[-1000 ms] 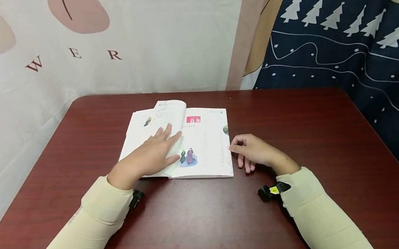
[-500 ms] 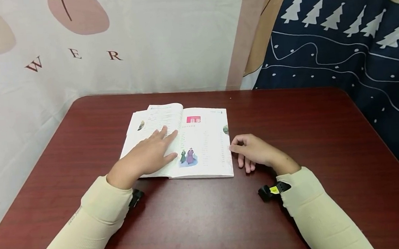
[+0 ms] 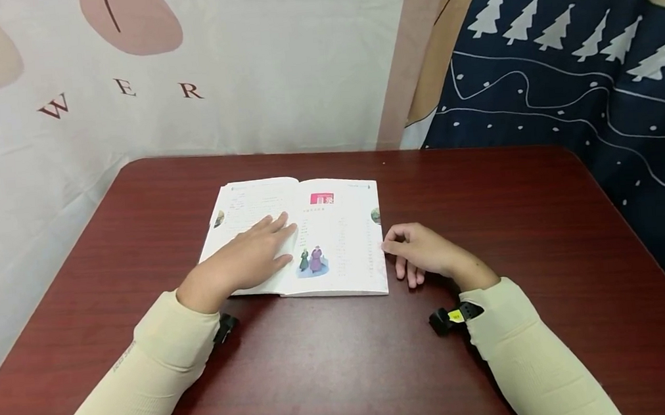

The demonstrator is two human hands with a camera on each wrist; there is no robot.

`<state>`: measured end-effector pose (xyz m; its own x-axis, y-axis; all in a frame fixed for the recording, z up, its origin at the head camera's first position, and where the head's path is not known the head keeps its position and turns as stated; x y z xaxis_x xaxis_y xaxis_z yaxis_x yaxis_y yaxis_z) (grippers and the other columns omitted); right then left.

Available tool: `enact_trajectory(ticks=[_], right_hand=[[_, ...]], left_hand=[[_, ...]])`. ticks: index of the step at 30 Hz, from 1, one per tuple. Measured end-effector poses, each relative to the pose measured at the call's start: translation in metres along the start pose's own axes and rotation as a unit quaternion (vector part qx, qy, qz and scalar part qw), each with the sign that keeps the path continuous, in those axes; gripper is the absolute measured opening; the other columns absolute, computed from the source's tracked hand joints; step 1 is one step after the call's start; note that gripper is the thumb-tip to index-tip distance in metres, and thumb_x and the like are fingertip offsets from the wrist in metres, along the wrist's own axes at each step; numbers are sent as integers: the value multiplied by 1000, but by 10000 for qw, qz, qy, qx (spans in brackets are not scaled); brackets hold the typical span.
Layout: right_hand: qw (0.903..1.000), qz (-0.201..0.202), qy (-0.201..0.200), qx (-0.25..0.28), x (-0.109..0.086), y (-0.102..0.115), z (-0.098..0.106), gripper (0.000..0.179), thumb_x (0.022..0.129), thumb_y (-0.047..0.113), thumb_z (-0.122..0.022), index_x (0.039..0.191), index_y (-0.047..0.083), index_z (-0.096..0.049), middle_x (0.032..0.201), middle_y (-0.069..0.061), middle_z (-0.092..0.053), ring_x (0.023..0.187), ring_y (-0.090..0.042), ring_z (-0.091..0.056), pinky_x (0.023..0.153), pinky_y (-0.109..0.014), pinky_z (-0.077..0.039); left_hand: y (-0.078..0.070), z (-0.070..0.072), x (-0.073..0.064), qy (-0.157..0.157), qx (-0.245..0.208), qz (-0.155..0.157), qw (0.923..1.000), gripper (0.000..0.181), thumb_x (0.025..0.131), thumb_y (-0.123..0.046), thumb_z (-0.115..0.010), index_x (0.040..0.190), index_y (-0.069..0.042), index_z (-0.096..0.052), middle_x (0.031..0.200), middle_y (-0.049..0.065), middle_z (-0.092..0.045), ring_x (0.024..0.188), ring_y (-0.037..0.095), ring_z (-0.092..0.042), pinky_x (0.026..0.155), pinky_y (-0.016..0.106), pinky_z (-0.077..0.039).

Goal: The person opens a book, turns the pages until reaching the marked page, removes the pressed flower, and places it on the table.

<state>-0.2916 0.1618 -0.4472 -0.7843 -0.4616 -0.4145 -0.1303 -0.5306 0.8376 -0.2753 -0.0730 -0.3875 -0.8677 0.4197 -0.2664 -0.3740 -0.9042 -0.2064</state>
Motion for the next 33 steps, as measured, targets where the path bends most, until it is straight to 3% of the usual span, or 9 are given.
enact_trajectory(ticks=[15,33], right_hand=[[10000,-25,-13,9,0,2,0,20,103,24,-54,107,5,-58,62,-11,-63,38,-16,-56,39,-29,-47],[10000,-10,18,-22,0,-1,-1,23,104,26,-54,107,3,-58,61,-10,-63,38,-15,-56,40,-29,-48]], left_hand=[[-13,1,2,-142,-58,-574,9982,52,99,-10,-58,150,-5,-45,161,16,-35,153,32,-24,122,53,-25],[-18,5,-2,-426,-244,-820,9954,52,95,-1,-60,145,-13,-54,153,10,-48,149,33,-35,116,56,-34]])
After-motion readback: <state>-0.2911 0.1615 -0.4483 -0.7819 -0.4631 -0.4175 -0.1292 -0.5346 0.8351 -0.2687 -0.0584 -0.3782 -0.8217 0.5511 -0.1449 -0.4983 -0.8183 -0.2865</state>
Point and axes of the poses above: each hand's wrist, its own x-axis towards the middle knuckle, its own z-axis out of the back of the hand, y = z × x, the point moved 10 cm from there along x, towards the middle knuckle
